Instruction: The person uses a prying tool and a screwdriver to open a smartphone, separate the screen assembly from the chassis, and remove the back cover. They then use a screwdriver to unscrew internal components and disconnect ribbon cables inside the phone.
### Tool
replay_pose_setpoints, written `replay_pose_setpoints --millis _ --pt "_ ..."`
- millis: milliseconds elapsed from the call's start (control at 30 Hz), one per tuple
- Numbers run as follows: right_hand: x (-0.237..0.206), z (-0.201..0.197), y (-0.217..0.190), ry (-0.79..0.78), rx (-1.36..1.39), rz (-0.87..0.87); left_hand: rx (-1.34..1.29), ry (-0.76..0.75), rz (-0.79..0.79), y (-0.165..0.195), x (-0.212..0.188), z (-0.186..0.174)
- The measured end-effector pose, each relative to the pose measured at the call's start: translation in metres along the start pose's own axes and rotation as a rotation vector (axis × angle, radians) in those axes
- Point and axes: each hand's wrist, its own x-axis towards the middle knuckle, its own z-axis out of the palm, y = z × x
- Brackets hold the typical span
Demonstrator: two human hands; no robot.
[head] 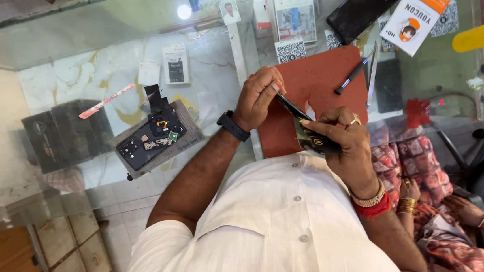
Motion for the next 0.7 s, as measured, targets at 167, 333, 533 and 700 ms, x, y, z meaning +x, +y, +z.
replay_pose_setpoints --millis 167,333,533,700 --pt "-0.006 0.002 0.004 0.019 0.004 -0.023 -0.006 -0.010 -0.003 -0.006 -0.005 0.001" --pt "-0.012 0.006 0.002 0.076 -0.021 -0.014 -0.009 -0.013 0.007 -0.010 -0.007 0.000" --pt "-0.024 0.005 -0.002 0.173 -0.043 0.092 -0.007 -0.003 -0.001 -0.010 -0.006 -0.003" --pt "-0.029 0.009 0.002 0.164 0.001 0.114 -0.046 0.000 -0.038 -0.008 -0.006 -0.002"
